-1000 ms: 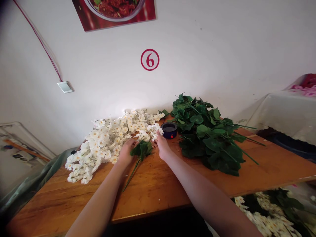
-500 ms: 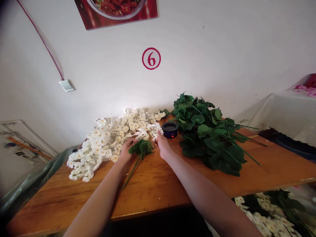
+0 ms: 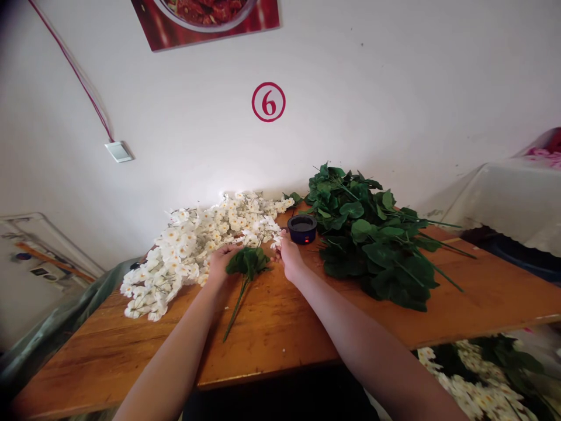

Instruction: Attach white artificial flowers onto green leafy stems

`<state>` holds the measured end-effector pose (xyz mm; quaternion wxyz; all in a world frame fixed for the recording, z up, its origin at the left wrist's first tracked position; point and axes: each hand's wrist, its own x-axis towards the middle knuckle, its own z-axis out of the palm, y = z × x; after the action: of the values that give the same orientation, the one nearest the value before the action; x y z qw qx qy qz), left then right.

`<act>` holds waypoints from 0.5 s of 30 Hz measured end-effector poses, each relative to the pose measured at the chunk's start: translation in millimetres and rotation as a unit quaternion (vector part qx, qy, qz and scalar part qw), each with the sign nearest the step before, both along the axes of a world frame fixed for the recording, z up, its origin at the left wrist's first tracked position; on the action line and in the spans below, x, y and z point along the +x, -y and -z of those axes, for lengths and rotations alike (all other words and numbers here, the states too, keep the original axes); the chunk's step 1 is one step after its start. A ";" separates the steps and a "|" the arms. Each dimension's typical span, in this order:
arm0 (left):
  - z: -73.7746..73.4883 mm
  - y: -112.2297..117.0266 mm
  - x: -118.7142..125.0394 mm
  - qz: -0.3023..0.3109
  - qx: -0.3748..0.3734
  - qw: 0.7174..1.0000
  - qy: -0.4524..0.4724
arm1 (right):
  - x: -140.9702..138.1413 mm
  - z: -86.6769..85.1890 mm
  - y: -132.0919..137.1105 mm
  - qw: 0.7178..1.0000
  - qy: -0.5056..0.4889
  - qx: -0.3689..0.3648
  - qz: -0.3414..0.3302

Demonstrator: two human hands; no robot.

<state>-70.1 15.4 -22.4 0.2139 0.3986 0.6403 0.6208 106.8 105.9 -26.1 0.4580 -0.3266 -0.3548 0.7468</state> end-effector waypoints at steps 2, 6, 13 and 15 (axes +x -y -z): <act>-6.0 3.0 1.8 -0.021 0.007 1.000 0.000 | 0.3 -1.1 1.6 1.000 0.004 0.005 0.000; -20.7 10.4 5.9 -0.057 0.023 0.998 0.004 | 0.3 -2.5 5.0 1.000 0.004 0.015 -0.003; -46.4 26.2 21.0 -0.074 0.104 0.988 -0.084 | -3.6 -3.6 13.6 1.000 0.022 0.005 0.000; -49.1 28.9 29.4 -0.033 0.102 0.984 -0.142 | -5.7 -2.6 16.2 1.000 0.018 0.006 -0.011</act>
<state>-40.7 -13.5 26.8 0.0587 0.4810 0.6102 0.6268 101.2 89.7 -23.5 0.4452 -0.3330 -0.3709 0.7439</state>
